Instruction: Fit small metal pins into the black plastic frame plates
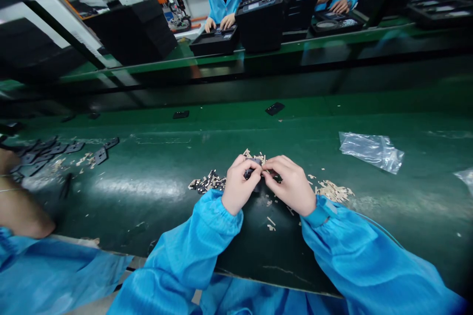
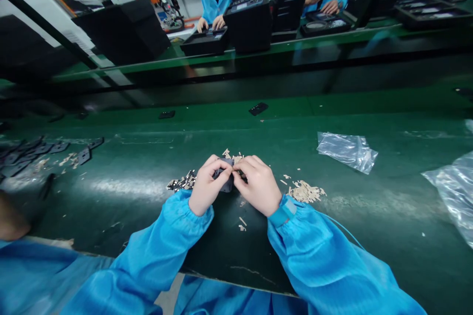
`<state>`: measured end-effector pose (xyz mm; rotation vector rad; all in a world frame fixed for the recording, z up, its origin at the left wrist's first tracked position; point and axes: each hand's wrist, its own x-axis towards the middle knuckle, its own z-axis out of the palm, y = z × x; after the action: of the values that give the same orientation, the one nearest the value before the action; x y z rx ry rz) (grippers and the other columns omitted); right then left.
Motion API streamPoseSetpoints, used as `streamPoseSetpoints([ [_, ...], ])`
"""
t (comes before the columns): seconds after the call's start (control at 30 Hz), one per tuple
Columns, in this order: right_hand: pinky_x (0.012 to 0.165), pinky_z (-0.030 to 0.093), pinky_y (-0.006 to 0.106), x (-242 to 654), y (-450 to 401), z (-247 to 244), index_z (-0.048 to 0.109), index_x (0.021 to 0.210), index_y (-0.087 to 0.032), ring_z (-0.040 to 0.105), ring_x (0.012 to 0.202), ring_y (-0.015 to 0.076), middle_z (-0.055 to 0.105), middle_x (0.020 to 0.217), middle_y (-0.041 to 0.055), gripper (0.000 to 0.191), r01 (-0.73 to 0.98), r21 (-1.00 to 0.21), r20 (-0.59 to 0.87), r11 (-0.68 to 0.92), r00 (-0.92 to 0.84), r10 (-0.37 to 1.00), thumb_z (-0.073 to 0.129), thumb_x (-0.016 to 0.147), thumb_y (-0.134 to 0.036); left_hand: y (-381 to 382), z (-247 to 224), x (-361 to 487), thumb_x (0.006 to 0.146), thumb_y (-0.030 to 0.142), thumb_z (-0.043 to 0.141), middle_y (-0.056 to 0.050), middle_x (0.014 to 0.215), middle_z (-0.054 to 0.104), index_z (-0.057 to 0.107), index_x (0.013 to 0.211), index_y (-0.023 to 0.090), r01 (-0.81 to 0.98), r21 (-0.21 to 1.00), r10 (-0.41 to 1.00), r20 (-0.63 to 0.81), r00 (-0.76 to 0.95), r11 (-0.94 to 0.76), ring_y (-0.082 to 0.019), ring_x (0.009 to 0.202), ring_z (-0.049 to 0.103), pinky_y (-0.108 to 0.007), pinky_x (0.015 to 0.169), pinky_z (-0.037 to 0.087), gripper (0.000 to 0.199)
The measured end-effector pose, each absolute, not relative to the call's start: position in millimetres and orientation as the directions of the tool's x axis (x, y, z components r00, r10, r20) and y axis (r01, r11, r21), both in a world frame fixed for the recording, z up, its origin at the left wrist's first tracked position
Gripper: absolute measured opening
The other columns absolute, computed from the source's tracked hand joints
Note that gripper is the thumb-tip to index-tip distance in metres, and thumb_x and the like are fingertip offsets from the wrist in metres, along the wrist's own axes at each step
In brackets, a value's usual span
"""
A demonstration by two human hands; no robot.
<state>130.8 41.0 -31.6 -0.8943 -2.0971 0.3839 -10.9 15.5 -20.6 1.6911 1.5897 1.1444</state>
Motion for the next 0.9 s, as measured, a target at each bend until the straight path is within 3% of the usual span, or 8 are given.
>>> streamPoseSetpoints([
  [0.9, 0.065, 0.047, 0.032, 127.0, 41.2, -35.1, 0.057, 0.071, -0.016, 0.054, 0.071, 0.0186, 0.062, 0.073, 0.0075, 0.015, 0.455, -0.529, 0.598, 0.716, -0.398, 0.695, 0.048, 0.078, -0.006, 13.7, -22.5, -8.0, 0.072, 0.009, 0.054, 0.002, 0.066, 0.046, 0.055, 0.062, 0.016, 0.597, 0.771, 0.955, 0.294, -0.027, -0.221, -0.011, 0.066, 0.048, -0.024, 0.063, 0.040, 0.013],
])
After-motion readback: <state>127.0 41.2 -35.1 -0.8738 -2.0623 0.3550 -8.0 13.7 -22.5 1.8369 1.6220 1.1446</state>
